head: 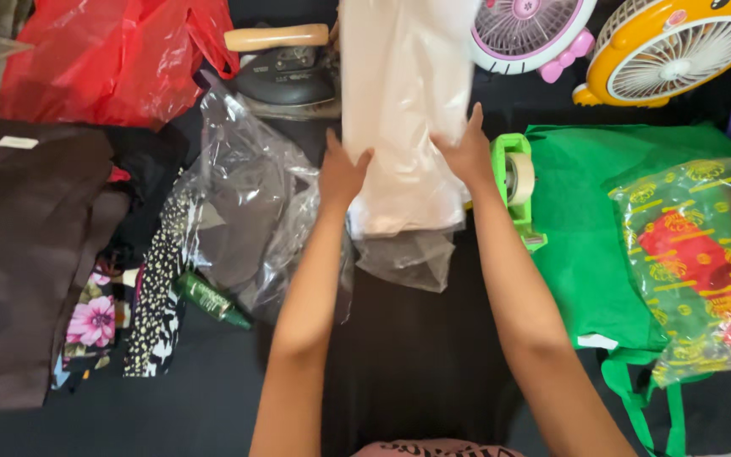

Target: The person folds various garments, including patterned shirts, solid-colored tops, and pants, on a table. They smooth each item, fold it into a compact rectangle, and stack it with others. The person also handles plastic bags and a green tote bag, placing folded items into the tote.

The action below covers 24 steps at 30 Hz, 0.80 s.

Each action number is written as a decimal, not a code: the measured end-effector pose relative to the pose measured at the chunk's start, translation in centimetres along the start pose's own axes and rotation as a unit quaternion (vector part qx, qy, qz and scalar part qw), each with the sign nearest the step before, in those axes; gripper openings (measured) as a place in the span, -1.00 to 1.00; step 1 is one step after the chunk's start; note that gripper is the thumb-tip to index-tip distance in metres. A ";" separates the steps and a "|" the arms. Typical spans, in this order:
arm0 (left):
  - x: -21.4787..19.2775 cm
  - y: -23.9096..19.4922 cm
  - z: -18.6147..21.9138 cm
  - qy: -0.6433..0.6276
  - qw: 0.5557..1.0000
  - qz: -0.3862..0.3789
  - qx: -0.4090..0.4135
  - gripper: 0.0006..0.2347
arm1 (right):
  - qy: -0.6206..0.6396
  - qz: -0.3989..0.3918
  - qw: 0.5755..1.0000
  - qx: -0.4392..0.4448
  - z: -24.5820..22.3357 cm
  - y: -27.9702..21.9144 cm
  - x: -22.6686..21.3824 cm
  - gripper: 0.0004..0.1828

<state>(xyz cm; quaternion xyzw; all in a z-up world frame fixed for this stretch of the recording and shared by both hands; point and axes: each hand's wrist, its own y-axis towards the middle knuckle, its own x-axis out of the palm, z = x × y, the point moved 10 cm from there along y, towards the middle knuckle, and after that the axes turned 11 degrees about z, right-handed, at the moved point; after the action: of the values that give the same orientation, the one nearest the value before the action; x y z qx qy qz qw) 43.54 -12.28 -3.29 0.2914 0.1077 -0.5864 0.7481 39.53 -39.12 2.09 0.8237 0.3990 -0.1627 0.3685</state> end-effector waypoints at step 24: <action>-2.0 -3.7 1.6 0.080 0.974 -0.123 0.172 -0.36 | -0.217 -0.219 0.939 -0.154 -0.6 -8.7 5.0 -0.45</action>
<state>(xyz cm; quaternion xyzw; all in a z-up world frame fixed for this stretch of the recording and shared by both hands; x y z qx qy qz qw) 39.20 -12.09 -2.15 0.4462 0.0995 -0.6586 0.5978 35.91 -32.44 -4.45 0.5941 0.5001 -0.3504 0.5235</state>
